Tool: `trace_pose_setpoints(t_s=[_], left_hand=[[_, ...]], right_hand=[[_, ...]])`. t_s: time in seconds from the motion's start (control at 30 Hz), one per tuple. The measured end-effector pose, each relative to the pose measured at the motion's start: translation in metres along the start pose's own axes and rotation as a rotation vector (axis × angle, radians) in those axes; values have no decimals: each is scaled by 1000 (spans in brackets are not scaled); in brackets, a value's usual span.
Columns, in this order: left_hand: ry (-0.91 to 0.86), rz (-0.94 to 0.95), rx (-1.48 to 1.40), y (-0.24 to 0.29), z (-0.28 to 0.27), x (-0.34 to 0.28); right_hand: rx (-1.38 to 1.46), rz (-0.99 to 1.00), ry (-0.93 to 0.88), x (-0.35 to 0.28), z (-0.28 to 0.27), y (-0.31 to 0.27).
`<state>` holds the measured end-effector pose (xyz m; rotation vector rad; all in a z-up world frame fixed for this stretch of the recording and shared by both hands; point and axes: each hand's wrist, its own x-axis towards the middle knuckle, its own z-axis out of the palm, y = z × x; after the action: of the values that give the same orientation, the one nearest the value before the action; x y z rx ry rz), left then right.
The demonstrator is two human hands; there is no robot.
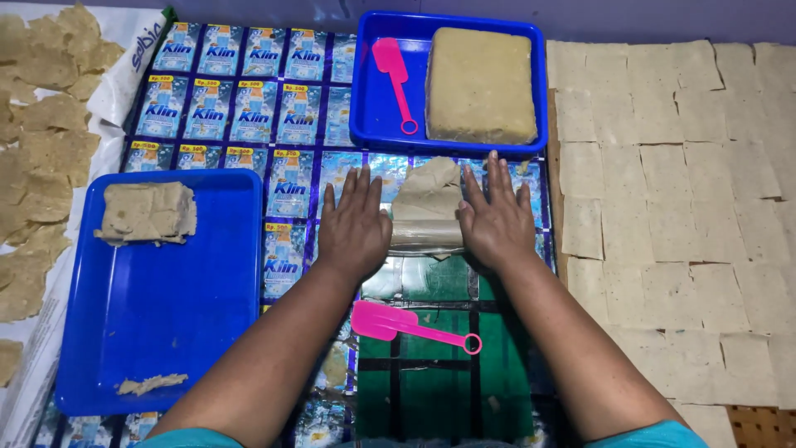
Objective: Preparing, rolling, and cutting dough into small squares for drying on a bamboo rack.
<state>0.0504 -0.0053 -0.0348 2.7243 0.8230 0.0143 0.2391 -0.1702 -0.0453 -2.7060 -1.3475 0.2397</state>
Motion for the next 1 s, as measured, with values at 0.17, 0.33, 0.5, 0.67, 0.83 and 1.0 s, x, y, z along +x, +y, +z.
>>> trace_pose_setpoints(t_s=[0.17,0.33,0.5,0.67,0.83,1.0], left_hand=[[51,55,15,3,-1,-28],[125,112,47,0,10,-57],[147,147,59,3,20,-93],[165,122,43,7,19,-84],[167,76,14,3,5,-29],[23,-97,-5,-4,2,27]], right_hand=[[-16,-67,149,-33,4,-6],[-28,-131,239,-64,18,-4],[-39,-167,282,-100,28,-5],[-34,-127,262,-87,27,-5],[-55,-49,170,-26,17,-1],[-12,-49,135,23,-3,-1]])
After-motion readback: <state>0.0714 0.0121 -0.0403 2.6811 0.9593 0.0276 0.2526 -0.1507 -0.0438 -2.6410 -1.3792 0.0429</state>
